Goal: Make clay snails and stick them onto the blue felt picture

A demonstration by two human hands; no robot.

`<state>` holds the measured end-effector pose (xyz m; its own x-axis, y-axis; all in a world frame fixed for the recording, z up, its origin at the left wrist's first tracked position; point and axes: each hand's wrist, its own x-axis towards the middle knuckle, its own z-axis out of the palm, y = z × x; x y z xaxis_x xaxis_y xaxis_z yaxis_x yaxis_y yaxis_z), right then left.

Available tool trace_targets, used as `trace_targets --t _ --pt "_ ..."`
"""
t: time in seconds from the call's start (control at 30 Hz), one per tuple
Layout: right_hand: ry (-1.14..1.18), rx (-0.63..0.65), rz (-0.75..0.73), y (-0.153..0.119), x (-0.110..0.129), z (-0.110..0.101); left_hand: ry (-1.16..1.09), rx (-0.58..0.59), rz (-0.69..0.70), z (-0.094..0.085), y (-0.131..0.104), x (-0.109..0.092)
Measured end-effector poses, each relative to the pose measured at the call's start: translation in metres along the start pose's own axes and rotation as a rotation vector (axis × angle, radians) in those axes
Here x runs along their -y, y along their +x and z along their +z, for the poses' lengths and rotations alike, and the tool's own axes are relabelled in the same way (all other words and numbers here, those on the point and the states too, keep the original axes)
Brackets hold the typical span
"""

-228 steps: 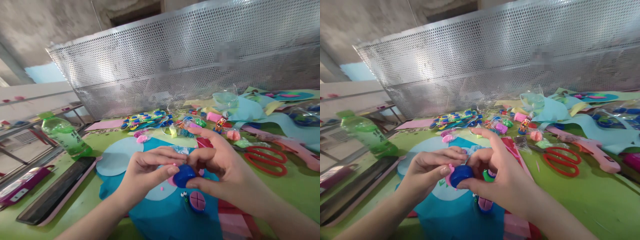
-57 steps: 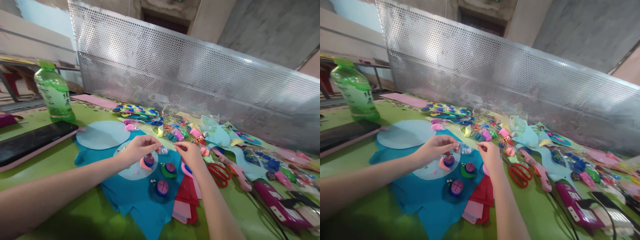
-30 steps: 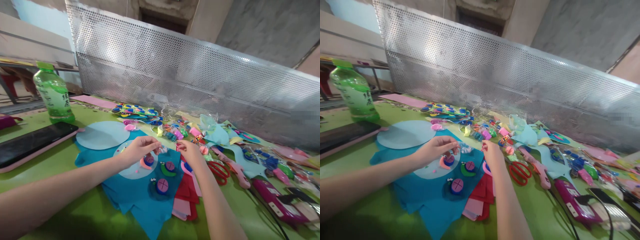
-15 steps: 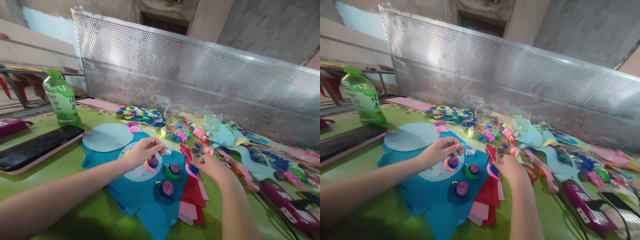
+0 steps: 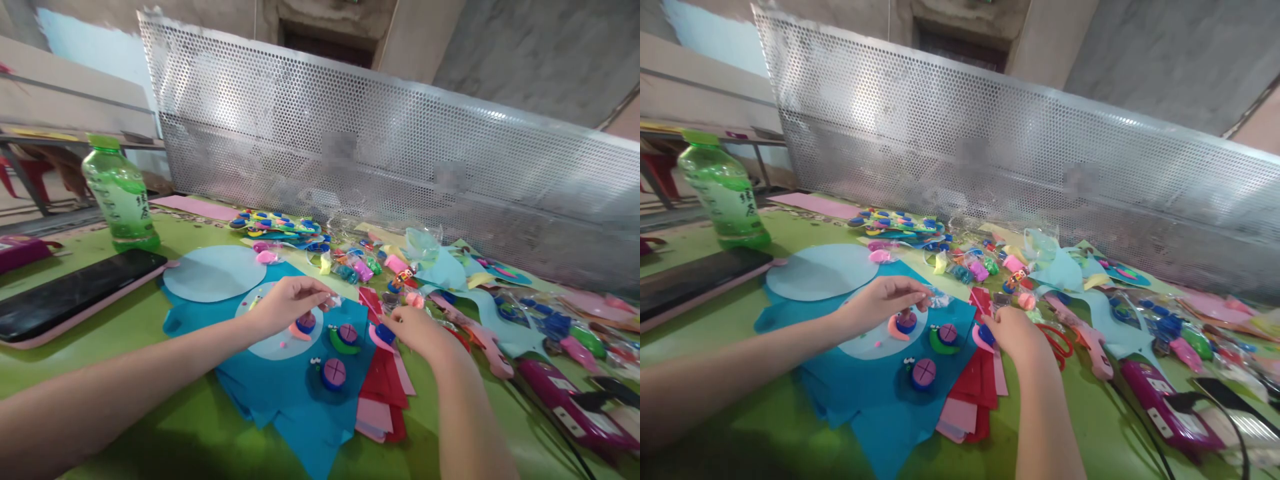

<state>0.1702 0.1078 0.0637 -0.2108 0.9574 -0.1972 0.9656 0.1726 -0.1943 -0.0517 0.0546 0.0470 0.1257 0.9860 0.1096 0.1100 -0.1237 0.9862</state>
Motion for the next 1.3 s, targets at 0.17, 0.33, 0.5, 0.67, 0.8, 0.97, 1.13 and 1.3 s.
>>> trace_targets --t 0.17,0.33,0.5,0.67,0.8,0.97,1.13,1.3 --pt "0.013 -0.065 -0.058 0.0 0.0 -0.001 0.039 0.004 0.042 0.0 0.0 0.001" --pt "0.054 -0.111 -0.109 0.001 -0.001 -0.001 0.063 0.004 0.035 0.0 -0.002 -0.002" --pt "0.147 -0.102 -0.131 0.004 -0.003 0.002 0.084 0.001 0.023 0.0 -0.002 -0.001" --pt "0.289 -0.025 -0.145 0.006 -0.009 0.003 0.052 0.014 0.024 -0.001 -0.001 0.0" --pt "0.424 0.07 -0.154 0.004 -0.014 -0.001 0.048 0.04 -0.003 0.0 -0.003 -0.003" --pt "0.543 -0.005 -0.281 -0.009 -0.012 -0.015 0.008 0.035 0.019 0.001 -0.003 -0.003" --pt "0.872 -0.066 -0.469 -0.022 0.001 -0.022 -0.002 0.008 0.073 -0.001 -0.001 -0.001" --pt "1.006 -0.059 -0.568 -0.025 0.008 -0.018 0.0 0.041 0.055 -0.001 -0.006 -0.005"
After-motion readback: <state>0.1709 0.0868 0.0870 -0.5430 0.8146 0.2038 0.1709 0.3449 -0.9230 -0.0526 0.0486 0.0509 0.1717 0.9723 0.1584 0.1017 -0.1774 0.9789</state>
